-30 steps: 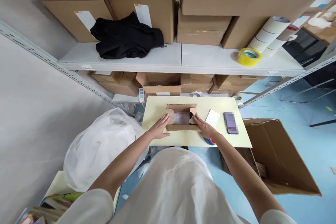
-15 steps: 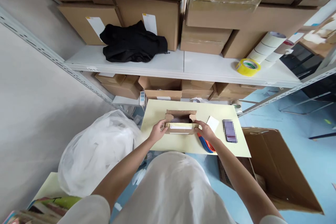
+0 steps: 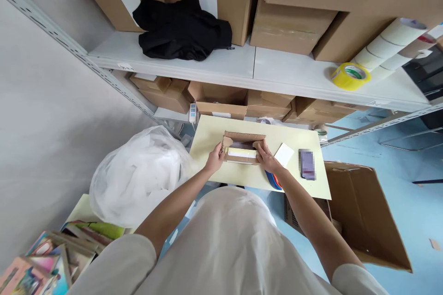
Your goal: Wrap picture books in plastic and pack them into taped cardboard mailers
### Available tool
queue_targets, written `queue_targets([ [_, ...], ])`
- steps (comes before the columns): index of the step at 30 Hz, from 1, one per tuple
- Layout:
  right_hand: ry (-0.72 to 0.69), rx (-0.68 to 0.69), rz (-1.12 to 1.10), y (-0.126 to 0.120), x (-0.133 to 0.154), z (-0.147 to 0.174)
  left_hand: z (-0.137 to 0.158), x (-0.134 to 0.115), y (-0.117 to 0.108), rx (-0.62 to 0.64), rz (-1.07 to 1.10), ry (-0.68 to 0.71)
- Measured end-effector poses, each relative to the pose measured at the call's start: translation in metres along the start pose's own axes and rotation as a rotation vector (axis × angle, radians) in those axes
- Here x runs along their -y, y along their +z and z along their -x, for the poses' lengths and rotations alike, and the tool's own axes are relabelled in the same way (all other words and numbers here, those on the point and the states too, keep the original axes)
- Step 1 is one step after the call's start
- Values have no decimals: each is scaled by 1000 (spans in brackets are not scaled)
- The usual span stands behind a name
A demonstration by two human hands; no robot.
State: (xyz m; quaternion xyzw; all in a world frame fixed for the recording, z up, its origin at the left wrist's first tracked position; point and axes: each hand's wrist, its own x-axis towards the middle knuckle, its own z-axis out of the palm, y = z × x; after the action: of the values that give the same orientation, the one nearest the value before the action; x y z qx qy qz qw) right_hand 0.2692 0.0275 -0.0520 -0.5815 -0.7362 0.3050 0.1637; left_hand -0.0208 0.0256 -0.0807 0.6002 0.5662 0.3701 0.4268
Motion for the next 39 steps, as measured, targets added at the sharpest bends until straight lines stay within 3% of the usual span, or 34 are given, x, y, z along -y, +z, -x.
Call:
queue_targets([
  [7,-36,-231,35,-10,8,-3,-1,6,-3,29,61,-7],
  [10,-10,-244,-22,-16,11,-6,-4,9,-2,28,117,-22],
  [17,27,-188,168,-20,13,-5,-6,11,-2,52,116,-16],
  [20,58,-97,164,-12,13,2,-6,1,-7,17,-46,75],
  [23,127,-93,194,-1,15,7,-8,-22,-10,21,-393,256],
  [26,190,-87,215,4,20,8,-12,-46,-8,194,-673,418],
  [29,208,-86,211,-3,20,12,-19,-57,0,346,-773,444],
  [34,403,-283,242,-16,1,55,-26,-47,5,370,-711,406],
  [39,592,-71,286,14,-17,103,-25,-38,6,355,-644,419],
])
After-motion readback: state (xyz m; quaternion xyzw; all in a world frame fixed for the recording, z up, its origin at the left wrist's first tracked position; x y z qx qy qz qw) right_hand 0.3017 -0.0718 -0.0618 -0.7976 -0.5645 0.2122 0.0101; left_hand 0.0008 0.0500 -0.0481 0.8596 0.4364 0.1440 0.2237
